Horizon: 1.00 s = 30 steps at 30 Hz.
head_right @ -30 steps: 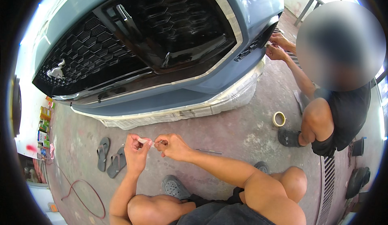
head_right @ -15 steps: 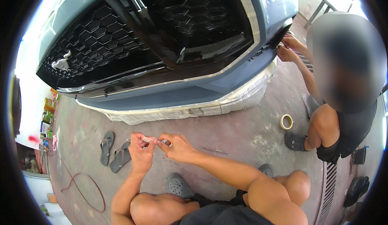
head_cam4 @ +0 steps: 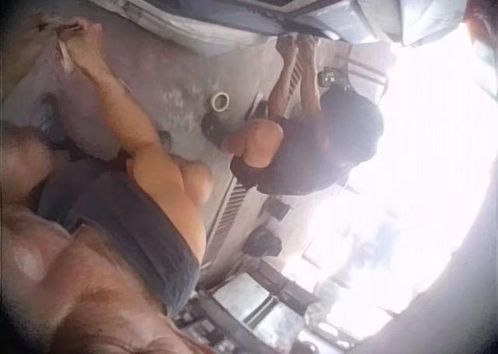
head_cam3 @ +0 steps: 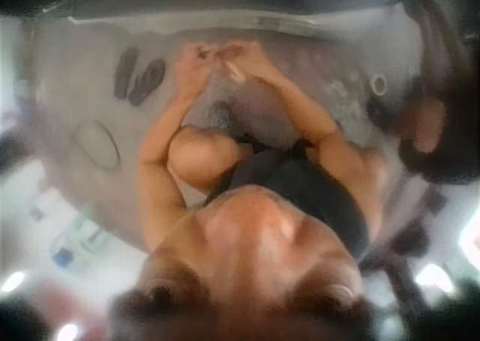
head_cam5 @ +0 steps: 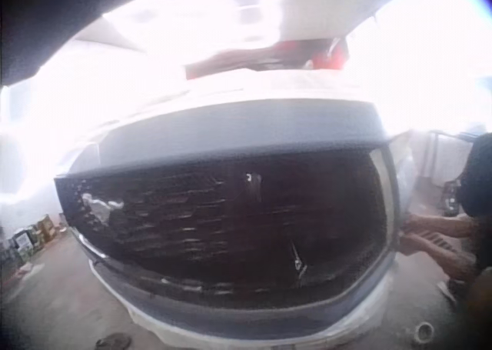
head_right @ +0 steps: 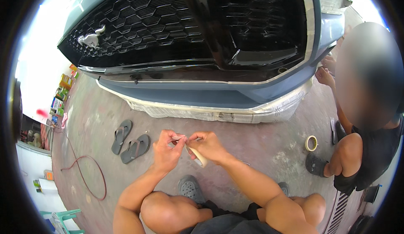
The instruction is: The person kneels in front of a car and applies strips of masking tape along the edges of the front bumper and grille. They smooth each strip with their fingers and continue adding more tape to cover the perimeter.
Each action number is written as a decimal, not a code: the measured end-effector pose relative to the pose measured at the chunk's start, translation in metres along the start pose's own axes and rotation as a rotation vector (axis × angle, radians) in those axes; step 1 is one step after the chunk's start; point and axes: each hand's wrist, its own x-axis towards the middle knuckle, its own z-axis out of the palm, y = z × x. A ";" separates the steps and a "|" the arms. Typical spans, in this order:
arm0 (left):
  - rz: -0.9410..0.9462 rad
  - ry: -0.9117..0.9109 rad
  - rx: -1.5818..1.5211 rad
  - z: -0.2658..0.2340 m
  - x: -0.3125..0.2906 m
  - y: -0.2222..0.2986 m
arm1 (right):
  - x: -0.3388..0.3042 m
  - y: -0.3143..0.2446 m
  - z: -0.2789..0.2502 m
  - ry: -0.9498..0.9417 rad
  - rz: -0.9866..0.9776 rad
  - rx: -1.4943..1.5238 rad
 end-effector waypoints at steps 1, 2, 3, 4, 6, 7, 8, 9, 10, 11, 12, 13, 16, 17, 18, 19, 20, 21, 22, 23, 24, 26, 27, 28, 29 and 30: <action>-0.040 -0.026 0.008 -0.003 0.001 0.003 | 0.002 -0.001 -0.004 -0.041 0.042 0.011; -0.079 -0.055 0.013 -0.005 0.004 0.008 | 0.003 -0.001 -0.006 -0.077 0.083 0.023; -0.117 -0.084 0.017 -0.006 0.005 0.011 | 0.005 0.001 -0.006 -0.069 0.046 -0.007; -0.168 -0.090 0.027 -0.006 0.006 0.010 | 0.005 0.005 -0.005 -0.060 0.010 -0.038; -0.280 -0.095 0.050 -0.009 0.004 0.007 | 0.002 0.012 0.003 0.016 -0.161 -0.232; -0.299 -0.008 0.112 -0.013 0.009 0.002 | -0.002 0.016 0.010 0.088 -0.300 -0.392; -0.323 0.082 0.178 -0.021 0.018 -0.006 | -0.007 0.021 0.020 0.155 -0.440 -0.550; -0.343 0.172 0.244 -0.027 0.025 -0.012 | -0.015 0.027 0.029 0.100 -0.477 -0.693; -0.342 0.244 0.086 -0.033 0.026 -0.016 | -0.026 0.035 0.039 0.044 -0.516 -0.835; -0.335 0.315 -0.072 -0.039 0.027 -0.019 | -0.036 0.044 0.048 -0.012 -0.556 -0.976; -0.324 0.375 -0.236 -0.041 0.029 -0.022 | -0.038 0.066 0.050 -0.058 -0.476 -1.085; -0.338 0.320 -0.344 -0.043 0.033 -0.016 | -0.030 0.098 0.047 -0.105 -0.393 -1.193; -0.376 0.196 -0.658 -0.052 0.049 0.027 | -0.009 0.202 0.022 -0.223 -0.222 -1.376; -0.383 0.176 -0.758 -0.058 0.056 0.042 | -0.009 0.221 0.016 -0.259 -0.185 -1.411; -0.384 0.153 -0.859 -0.062 0.061 0.054 | -0.012 0.224 0.014 -0.294 -0.148 -1.402; -0.375 0.138 -0.886 -0.065 0.063 0.063 | -0.015 0.227 0.011 -0.327 -0.111 -1.392; -0.357 0.116 -0.919 -0.066 0.067 0.072 | -0.016 0.219 0.012 -0.348 -0.074 -1.387; -0.340 0.091 -0.952 -0.066 0.070 0.080 | -0.017 0.211 0.013 -0.348 -0.097 -1.389; -0.312 0.081 -0.954 -0.065 0.072 0.089 | -0.020 0.202 0.014 -0.347 -0.119 -1.390; -0.281 0.058 -0.962 -0.060 0.075 0.097 | -0.020 0.191 0.011 -0.331 -0.136 -1.390; -0.251 0.033 -0.971 -0.055 0.079 0.107 | -0.012 0.187 0.007 -0.145 -0.381 -1.336; -0.161 0.001 -0.950 -0.046 0.087 0.131 | 0.003 0.129 0.002 0.080 -0.639 -0.925; -0.118 -0.003 -0.933 -0.046 0.088 0.144 | 0.001 0.052 0.003 0.098 -0.654 -0.583; -0.068 -0.022 -0.915 -0.041 0.091 0.158 | -0.010 -0.008 -0.003 0.248 -0.868 -0.493; -0.031 -0.050 -0.925 -0.031 0.097 0.170 | -0.016 -0.037 -0.022 0.209 -0.765 -0.148; 0.003 -0.065 -0.925 -0.024 0.101 0.179 | -0.032 -0.078 -0.030 0.218 -0.825 -0.041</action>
